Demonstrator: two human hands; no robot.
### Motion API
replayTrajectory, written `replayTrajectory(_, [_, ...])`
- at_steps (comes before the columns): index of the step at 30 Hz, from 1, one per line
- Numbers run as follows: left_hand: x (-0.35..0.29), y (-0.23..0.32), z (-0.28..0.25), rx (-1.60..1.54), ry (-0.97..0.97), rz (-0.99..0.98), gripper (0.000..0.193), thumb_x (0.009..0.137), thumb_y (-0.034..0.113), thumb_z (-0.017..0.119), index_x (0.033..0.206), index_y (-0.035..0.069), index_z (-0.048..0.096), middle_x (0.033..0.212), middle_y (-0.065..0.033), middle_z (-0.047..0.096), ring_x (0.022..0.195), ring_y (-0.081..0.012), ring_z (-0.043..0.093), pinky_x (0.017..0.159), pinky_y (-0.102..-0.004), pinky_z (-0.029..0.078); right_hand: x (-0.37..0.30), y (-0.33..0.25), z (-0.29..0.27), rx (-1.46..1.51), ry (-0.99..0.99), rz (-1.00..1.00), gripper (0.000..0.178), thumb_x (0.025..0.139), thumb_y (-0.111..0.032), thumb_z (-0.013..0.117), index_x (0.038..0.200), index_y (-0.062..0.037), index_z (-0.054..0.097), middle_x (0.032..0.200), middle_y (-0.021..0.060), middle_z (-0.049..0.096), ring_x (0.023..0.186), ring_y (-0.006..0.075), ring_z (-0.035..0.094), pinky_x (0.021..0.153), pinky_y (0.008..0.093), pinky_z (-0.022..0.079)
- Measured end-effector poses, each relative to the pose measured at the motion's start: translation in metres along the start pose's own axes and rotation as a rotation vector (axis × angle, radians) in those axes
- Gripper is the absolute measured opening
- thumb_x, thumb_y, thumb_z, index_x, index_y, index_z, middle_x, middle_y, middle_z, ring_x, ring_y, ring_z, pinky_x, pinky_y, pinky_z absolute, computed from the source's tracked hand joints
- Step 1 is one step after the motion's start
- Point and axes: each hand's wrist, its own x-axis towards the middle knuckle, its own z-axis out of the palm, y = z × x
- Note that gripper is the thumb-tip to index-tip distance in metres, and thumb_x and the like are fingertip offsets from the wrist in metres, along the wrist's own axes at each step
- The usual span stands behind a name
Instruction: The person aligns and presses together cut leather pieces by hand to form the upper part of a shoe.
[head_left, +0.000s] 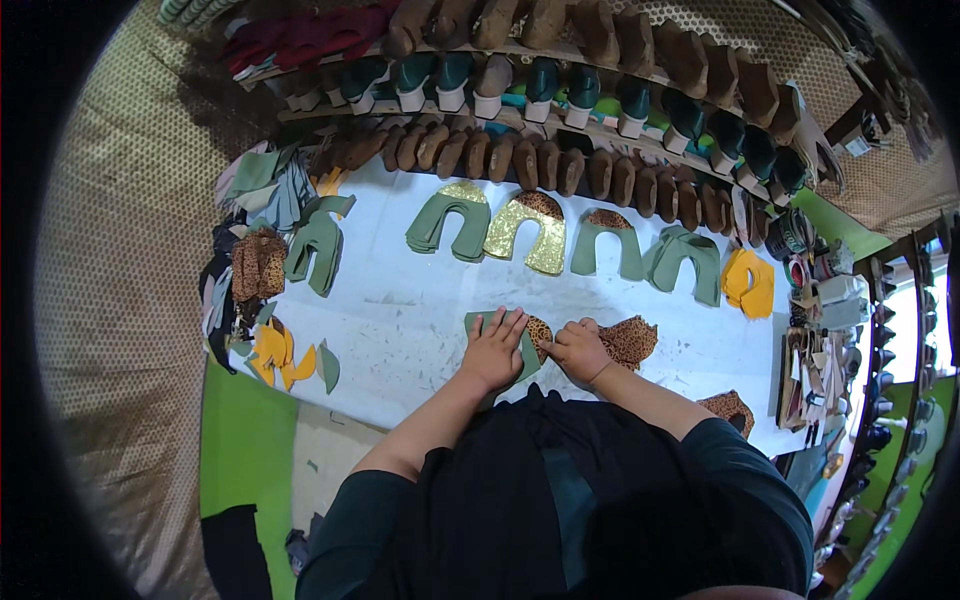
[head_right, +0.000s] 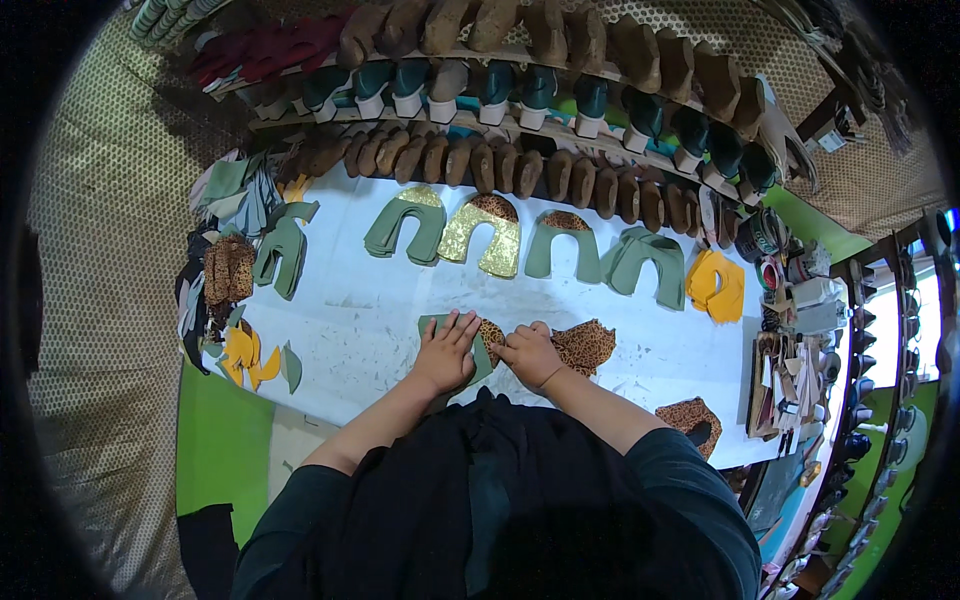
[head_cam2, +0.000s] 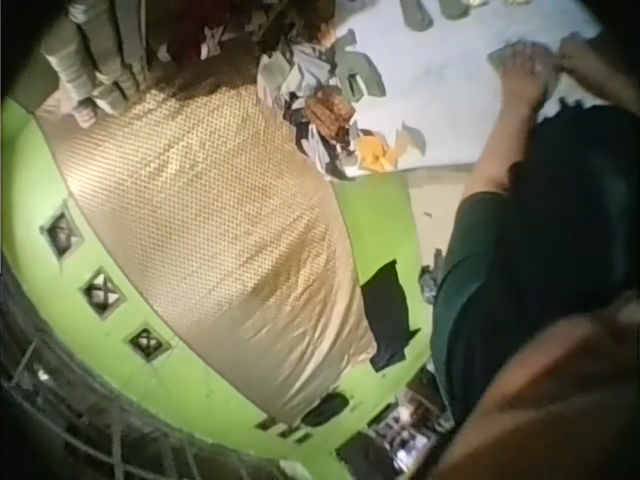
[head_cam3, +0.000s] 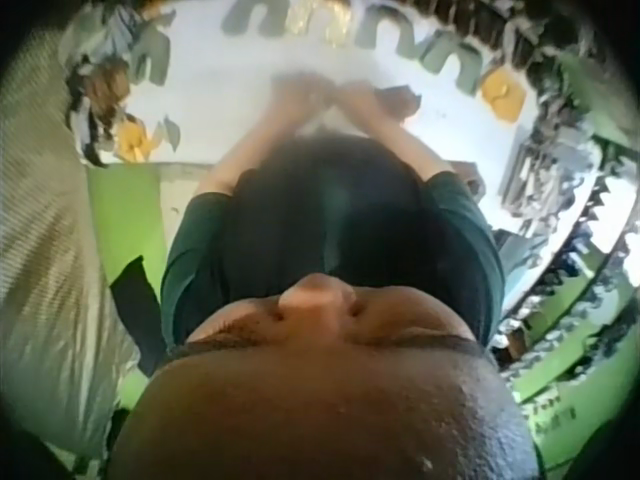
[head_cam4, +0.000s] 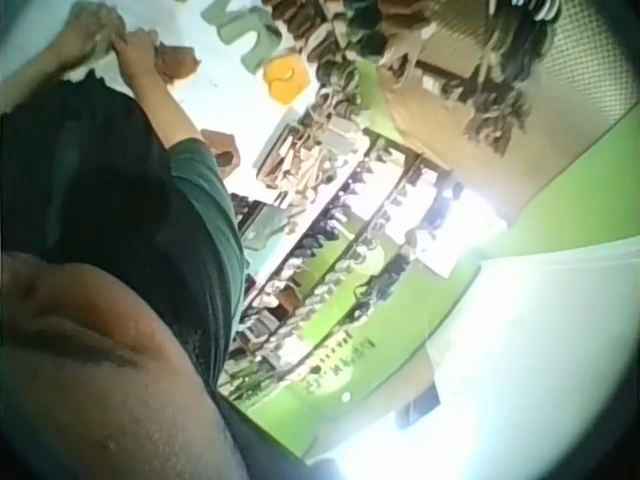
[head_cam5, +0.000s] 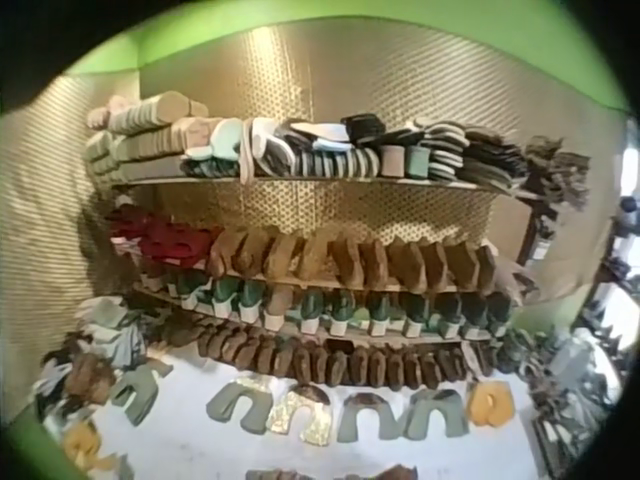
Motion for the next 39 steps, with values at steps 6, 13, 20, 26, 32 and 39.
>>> replayTrajectory(6, [0.002,0.006,-0.006,-0.006,-0.065,-0.034,0.080,0.087,0.049,0.060,0.154,0.017,0.031,0.162,-0.0026,0.028,0.150,-0.0277,0.023,0.118,-0.0589,0.016,0.000,0.001,0.001,0.001,0.008,-0.014,0.022,0.077,-0.022,0.068,0.099,-0.0259,0.073,0.079,-0.0036,0.053,0.083,0.0175,0.055,0.078,0.0399,0.036])
replayTrajectory(13, [0.001,0.005,-0.005,0.001,-0.080,-0.042,0.090,0.082,0.056,0.064,0.156,0.018,0.028,0.163,-0.0028,0.025,0.151,-0.0288,0.021,0.119,-0.0588,0.013,0.005,-0.007,-0.008,0.072,0.037,0.012,0.022,0.078,-0.022,0.070,0.099,-0.0236,0.071,0.093,-0.0052,0.063,0.094,0.0174,0.058,0.085,0.0406,0.037])
replayTrajectory(20, [0.001,0.004,-0.003,-0.002,-0.055,-0.038,0.092,0.081,0.057,0.065,0.156,0.018,0.028,0.163,-0.0030,0.026,0.151,-0.0289,0.021,0.120,-0.0577,0.013,0.005,-0.008,-0.004,0.121,0.030,-0.033,0.021,0.076,-0.020,0.074,0.096,-0.0201,0.071,0.094,-0.0063,0.066,0.092,0.0152,0.059,0.085,0.0399,0.037])
replayTrajectory(26, [0.001,0.006,-0.009,-0.007,-0.077,-0.050,0.092,0.081,0.056,0.066,0.156,0.019,0.028,0.163,-0.0027,0.025,0.151,-0.0282,0.020,0.120,-0.0574,0.012,0.002,-0.011,0.001,0.165,0.036,-0.019,0.022,0.073,-0.020,0.077,0.094,-0.0197,0.072,0.091,-0.0076,0.067,0.087,0.0140,0.059,0.085,0.0399,0.035])
replayTrajectory(32, [0.003,0.009,-0.015,-0.031,-0.105,-0.063,0.093,0.080,0.055,0.067,0.156,0.018,0.027,0.164,-0.0027,0.025,0.152,-0.0281,0.019,0.120,-0.0574,0.011,-0.002,-0.008,0.005,0.136,-0.014,-0.035,0.021,0.074,-0.020,0.074,0.095,-0.0197,0.072,0.091,-0.0072,0.066,0.091,0.0139,0.058,0.085,0.0399,0.035])
replayTrajectory(39, [0.003,0.008,-0.014,-0.023,-0.128,-0.065,0.094,0.080,0.055,0.067,0.156,0.018,0.027,0.164,-0.0026,0.022,0.152,-0.0281,0.017,0.120,-0.0573,0.011,0.001,-0.007,0.003,0.162,-0.057,-0.106,0.024,0.074,-0.019,0.070,0.097,-0.0166,0.070,0.089,-0.0052,0.061,0.094,0.0168,0.057,0.084,0.0400,0.038])
